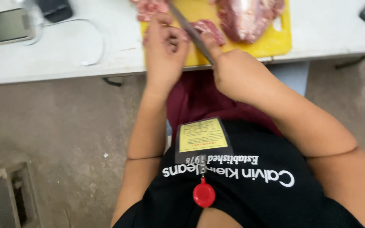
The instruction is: The person cuts a large piece of raw meat into smaller chunks using a knife on a yellow cutting board. They also use their hands to pull apart and separate the meat fibers during the process.
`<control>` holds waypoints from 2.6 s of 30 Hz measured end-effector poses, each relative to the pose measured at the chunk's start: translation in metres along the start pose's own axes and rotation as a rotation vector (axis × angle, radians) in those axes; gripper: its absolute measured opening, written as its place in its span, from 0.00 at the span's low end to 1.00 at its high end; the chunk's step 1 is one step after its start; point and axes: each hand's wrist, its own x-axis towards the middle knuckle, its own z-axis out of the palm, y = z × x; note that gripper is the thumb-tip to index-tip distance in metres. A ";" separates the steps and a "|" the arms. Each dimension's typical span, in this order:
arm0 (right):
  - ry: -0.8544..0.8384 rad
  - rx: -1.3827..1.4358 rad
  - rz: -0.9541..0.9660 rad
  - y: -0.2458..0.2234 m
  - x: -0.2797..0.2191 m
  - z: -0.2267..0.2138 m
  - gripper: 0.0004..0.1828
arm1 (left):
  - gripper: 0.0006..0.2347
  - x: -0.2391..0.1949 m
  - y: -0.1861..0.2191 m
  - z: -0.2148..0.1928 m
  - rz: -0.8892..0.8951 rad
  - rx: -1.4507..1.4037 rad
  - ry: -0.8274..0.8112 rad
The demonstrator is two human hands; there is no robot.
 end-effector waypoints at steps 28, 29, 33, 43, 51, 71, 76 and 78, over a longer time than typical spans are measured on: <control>0.340 0.717 0.025 0.067 -0.088 -0.014 0.38 | 0.18 0.032 0.000 0.038 0.449 0.825 -0.409; 0.354 0.728 0.002 0.068 -0.089 -0.012 0.39 | 0.17 0.037 -0.008 0.041 0.419 0.854 -0.455; 0.357 0.660 0.018 0.081 -0.096 -0.009 0.39 | 0.14 0.051 -0.005 0.028 0.195 0.744 -0.628; 0.326 0.770 -0.067 0.080 -0.085 -0.001 0.39 | 0.14 0.065 0.070 -0.013 0.131 0.309 -0.748; 0.264 0.777 0.069 0.069 -0.081 -0.003 0.40 | 0.08 0.051 0.023 -0.011 0.357 0.730 -0.320; 0.158 0.468 0.097 0.042 -0.046 0.022 0.40 | 0.10 -0.006 -0.005 0.024 0.228 0.489 -0.073; 0.313 0.461 0.063 0.034 -0.052 0.011 0.37 | 0.08 -0.012 -0.005 0.016 0.213 0.434 -0.036; 0.310 0.447 0.106 0.030 -0.059 0.005 0.37 | 0.07 -0.013 -0.003 0.017 0.227 0.441 -0.064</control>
